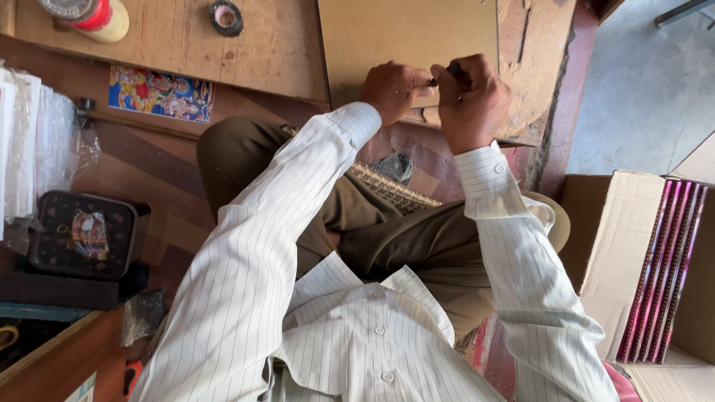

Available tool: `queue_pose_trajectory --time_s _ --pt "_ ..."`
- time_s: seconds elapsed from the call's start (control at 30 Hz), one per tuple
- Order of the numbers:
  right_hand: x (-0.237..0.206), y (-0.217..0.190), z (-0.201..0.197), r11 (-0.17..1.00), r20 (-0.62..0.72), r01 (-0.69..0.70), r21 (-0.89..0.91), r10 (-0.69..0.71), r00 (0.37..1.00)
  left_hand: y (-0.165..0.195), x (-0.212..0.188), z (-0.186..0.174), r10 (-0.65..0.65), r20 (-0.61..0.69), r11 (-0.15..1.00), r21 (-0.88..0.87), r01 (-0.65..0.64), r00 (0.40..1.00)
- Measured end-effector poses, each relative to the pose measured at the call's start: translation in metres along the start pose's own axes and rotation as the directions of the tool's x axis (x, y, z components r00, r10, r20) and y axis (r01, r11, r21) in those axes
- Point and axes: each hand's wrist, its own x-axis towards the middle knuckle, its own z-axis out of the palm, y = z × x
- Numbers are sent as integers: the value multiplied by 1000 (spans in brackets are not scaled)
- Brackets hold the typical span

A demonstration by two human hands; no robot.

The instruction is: The person sits on the floor of a frame workshop and uses a screwdriver to drive screws into the hardboard backing of a decorative picture frame, repositioning the board between screws and turning it over to work on other edges.

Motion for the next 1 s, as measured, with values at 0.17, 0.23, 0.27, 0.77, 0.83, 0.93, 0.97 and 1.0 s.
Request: queue_pose_trajectory --time_s 0.17,0.23,0.27,0.77,0.83,0.93,0.97,1.0 --pt "-7 -7 -8 935 31 141 324 -160 987 -5 -2 2 36 12 998 55 -37 999" --pt "-7 -3 -9 952 65 187 241 -208 976 -7 -2 4 -12 81 992 125 1 997" --pt "-8 0 -7 956 83 210 204 -231 969 -9 -3 5 20 54 994 106 -26 998" --pt "-5 12 -8 955 131 244 166 -267 955 -2 -4 0 -18 29 1000 -10 18 999" --pt "-4 11 -14 947 168 268 174 -297 940 0 -3 -4 -40 63 999 24 39 997" --pt "-5 11 -13 960 174 214 182 -246 954 4 -4 -8 -19 34 1000 -4 19 999" --pt "-6 11 -11 966 168 180 185 -211 963 5 -5 -9 -29 41 999 -26 30 999" --pt "-7 10 -7 969 139 211 130 -228 964 4 -6 -11 -39 48 998 -46 41 998"
